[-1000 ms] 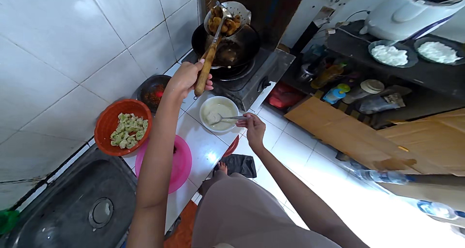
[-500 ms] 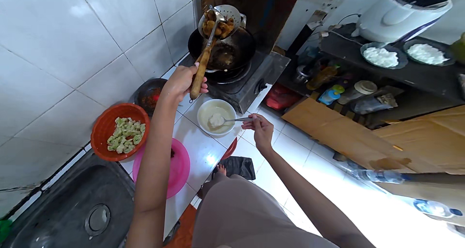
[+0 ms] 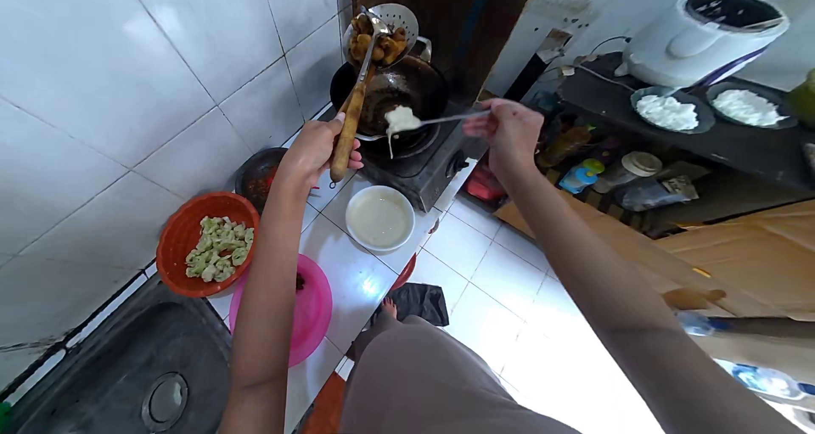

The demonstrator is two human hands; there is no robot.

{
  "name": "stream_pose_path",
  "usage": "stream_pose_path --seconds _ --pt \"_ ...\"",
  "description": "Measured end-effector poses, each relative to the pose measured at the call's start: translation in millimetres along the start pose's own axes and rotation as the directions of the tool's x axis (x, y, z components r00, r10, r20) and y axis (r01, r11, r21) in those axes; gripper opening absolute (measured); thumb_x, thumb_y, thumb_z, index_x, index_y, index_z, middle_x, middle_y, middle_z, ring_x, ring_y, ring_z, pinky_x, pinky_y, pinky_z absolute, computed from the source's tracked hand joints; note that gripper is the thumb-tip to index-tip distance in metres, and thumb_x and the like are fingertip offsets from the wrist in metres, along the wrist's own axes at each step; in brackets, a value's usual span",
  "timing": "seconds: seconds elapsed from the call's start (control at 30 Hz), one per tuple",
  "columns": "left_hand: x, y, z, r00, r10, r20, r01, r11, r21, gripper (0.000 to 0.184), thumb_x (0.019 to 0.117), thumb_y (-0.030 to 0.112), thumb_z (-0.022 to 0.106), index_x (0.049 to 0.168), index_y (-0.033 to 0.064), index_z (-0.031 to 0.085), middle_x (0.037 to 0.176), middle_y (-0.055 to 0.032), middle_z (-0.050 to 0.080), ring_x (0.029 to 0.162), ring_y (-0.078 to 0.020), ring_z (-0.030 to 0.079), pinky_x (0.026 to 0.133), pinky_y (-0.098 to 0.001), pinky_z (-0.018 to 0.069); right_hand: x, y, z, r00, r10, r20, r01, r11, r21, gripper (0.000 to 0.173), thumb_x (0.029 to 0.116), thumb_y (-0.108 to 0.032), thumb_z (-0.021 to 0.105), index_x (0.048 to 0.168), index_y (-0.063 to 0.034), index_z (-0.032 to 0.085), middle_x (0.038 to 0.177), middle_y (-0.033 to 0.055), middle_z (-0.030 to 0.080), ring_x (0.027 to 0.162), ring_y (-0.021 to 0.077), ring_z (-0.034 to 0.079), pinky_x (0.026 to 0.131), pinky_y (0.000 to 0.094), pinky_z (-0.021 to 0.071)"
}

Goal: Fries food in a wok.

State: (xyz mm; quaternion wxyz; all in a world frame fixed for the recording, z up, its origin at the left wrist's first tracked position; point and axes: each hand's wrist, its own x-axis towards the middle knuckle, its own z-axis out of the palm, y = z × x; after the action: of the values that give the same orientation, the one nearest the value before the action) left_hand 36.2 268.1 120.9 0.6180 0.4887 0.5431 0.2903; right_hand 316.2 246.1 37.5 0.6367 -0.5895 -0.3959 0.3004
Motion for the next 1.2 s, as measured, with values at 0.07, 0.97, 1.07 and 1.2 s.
stream_pose_path --seconds 0.07,0.97,1.07,1.2 --pt "2.0 2.1 0.4 1.000 0.001 -0.004 -0.001 1.000 -0.014 0.037 0.1136 0.030 0.030 0.102 0.0035 0.054 0.070 -0.0009 0.060 0.055 -0.0073 0.063 0.057 -0.0224 0.0581 44.0 -3.2 16.0 1.000 -0.012 -0.017 0.012 1.000 -0.023 0.034 0.1109 -0.010 0.033 0.120 0.0130 0.057 0.083 0.0067 0.070 0.069 0.0083 0.071 0.073 0.0265 0.0622" --pt "13.7 6.0 1.7 0.999 -0.029 -0.027 0.028 0.999 -0.030 0.037 0.1135 0.030 0.030 0.109 0.0013 0.054 0.073 -0.0025 0.061 0.056 -0.0075 0.062 0.056 -0.0220 0.0568 146.4 7.0 11.4 0.889 0.443 -0.117 -0.420 0.890 0.174 0.030 0.1124 -0.011 0.037 0.134 0.0063 0.049 0.102 0.0120 0.063 0.075 0.0086 0.068 0.070 0.0192 0.0568" --pt "10.8 6.1 3.2 0.999 -0.029 -0.030 0.028 0.999 -0.025 0.038 0.1136 0.030 0.030 0.108 0.0016 0.055 0.072 -0.0019 0.060 0.056 -0.0075 0.063 0.058 -0.0226 0.0578 140.7 8.6 7.0 0.886 0.455 -0.090 -0.429 0.878 0.211 0.031 0.1130 -0.011 0.034 0.137 0.0045 0.047 0.104 0.0115 0.062 0.079 0.0088 0.068 0.073 0.0184 0.0560" --pt "5.1 5.6 4.1 0.999 -0.024 -0.027 0.023 0.999 -0.026 0.037 0.1136 0.029 0.031 0.107 0.0021 0.055 0.072 -0.0018 0.061 0.056 -0.0072 0.063 0.057 -0.0222 0.0577 126.8 -0.4 -1.3 0.919 0.386 -0.080 -0.365 0.909 0.200 0.028 0.1128 -0.012 0.036 0.130 0.0030 0.052 0.093 0.0065 0.067 0.075 0.0078 0.070 0.071 0.0191 0.0581"
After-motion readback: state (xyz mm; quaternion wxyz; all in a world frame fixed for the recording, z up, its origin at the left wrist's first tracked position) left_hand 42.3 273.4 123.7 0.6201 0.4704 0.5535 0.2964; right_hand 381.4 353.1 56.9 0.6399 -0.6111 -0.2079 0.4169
